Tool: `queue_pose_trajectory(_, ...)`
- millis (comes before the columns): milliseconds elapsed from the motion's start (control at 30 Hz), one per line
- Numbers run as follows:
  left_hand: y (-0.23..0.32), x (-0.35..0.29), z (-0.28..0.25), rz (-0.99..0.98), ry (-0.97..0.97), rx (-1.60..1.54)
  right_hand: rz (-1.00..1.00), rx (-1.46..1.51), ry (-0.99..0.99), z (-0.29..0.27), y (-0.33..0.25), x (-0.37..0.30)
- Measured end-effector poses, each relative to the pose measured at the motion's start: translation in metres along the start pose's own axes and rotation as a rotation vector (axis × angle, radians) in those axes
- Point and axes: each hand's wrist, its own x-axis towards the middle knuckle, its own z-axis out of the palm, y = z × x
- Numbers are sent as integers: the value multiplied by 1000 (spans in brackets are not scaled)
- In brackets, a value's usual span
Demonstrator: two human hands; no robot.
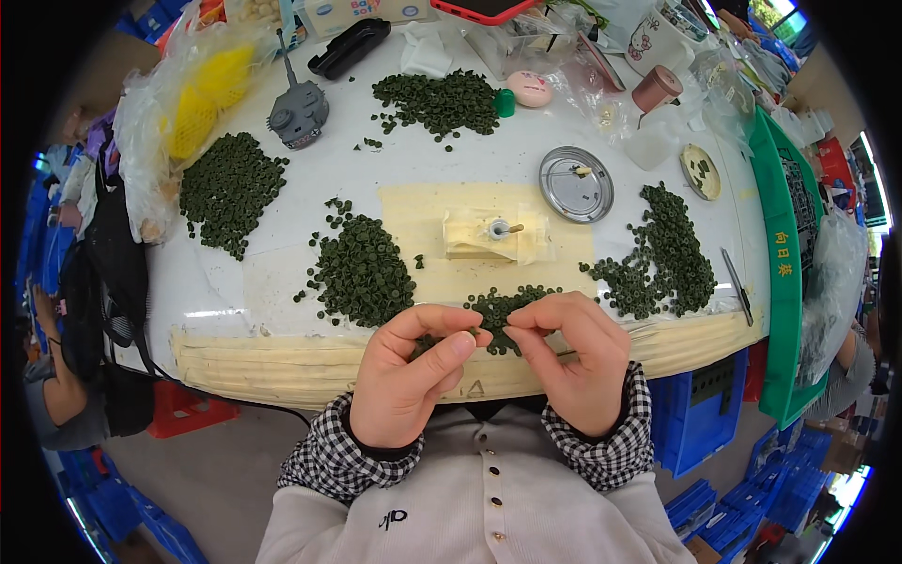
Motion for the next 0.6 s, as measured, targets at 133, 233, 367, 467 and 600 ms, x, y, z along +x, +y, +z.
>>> queue_pose_trajectory(133, 2, 0, -2, 38, 21, 40, -164, -193, 7, 2, 8, -2)
queue_pose_trajectory(233, 1, 0, -1, 33, 36, 74, -135, -173, 13, 2, 8, -4)
queue_pose_trajectory(367, -2, 1, 1, 31, 35, 93, 29, 20, 3, -1, 3, -1)
queue_pose_trajectory(467, -3, 2, 2, 38, 7, 90, 130, 220, -25, -3, 4, -2)
queue_pose_trajectory(600, -4, 2, 7, 32, 2, 71, 226, 462, -55, -2, 7, -4)
